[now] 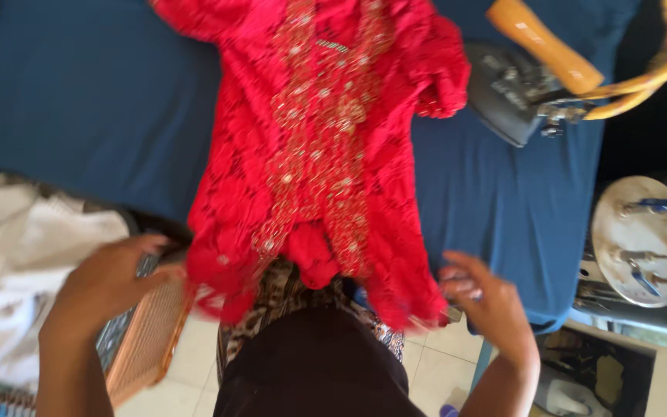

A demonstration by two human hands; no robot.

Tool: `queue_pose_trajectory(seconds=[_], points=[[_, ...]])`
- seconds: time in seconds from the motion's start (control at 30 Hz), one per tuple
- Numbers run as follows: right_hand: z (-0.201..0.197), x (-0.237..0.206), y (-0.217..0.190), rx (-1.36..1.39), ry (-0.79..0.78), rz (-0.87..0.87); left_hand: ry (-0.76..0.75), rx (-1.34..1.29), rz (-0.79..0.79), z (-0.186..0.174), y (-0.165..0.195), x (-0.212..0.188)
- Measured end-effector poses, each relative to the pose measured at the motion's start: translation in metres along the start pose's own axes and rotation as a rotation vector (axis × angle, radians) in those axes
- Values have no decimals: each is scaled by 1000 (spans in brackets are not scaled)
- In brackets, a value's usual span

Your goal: The person lays a red lace blouse on an ironing table, turns it over and fastens its front closures, then irons the body and sleeves with a steam iron. They reposition the blouse, iron the reverse side, and fold it at the end.

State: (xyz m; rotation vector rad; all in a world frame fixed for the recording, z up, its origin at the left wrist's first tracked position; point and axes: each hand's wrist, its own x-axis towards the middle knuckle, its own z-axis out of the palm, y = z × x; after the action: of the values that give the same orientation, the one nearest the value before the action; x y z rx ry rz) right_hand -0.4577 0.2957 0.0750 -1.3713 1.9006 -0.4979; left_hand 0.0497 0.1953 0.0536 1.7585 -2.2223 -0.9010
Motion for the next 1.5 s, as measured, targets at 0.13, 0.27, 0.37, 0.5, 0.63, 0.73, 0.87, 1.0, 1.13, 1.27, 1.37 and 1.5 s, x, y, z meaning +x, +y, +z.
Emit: queue_pose_trajectory(seconds=[0.13,0.27,0.37,0.5,0.63,0.73,0.87,1.0,1.13,1.27,1.37,1.5], points=[[-24,63,-18,-119,388,-125,434,139,133,2,45,54],[-24,197,-49,-439,356,7,369,-138,321,41,126,125],[-22,259,-56,-744,520,-201,385,-208,582,89,175,159],[-82,283,-59,-938,900,-489,305,5,529,126,173,169],[-147,246,-62,-773,669,-492,329,26,561,138,156,172],[-173,232,-66,-648,551,-361,344,14,541,141,156,177],[-168,262,-60,-740,488,-536,377,13,544,142,162,176],[-152,307,-33,-698,432,-393,377,12,551,139,164,174],[-143,342,-17,-793,773,-518,364,30,537,139,167,172],[-146,362,-31,-867,1107,-652,413,6,576,136,171,166],[-128,357,-35,-757,882,-631,401,1,675,129,175,160],[-94,337,-7,-933,233,-173,348,-25,744,137,187,135]])
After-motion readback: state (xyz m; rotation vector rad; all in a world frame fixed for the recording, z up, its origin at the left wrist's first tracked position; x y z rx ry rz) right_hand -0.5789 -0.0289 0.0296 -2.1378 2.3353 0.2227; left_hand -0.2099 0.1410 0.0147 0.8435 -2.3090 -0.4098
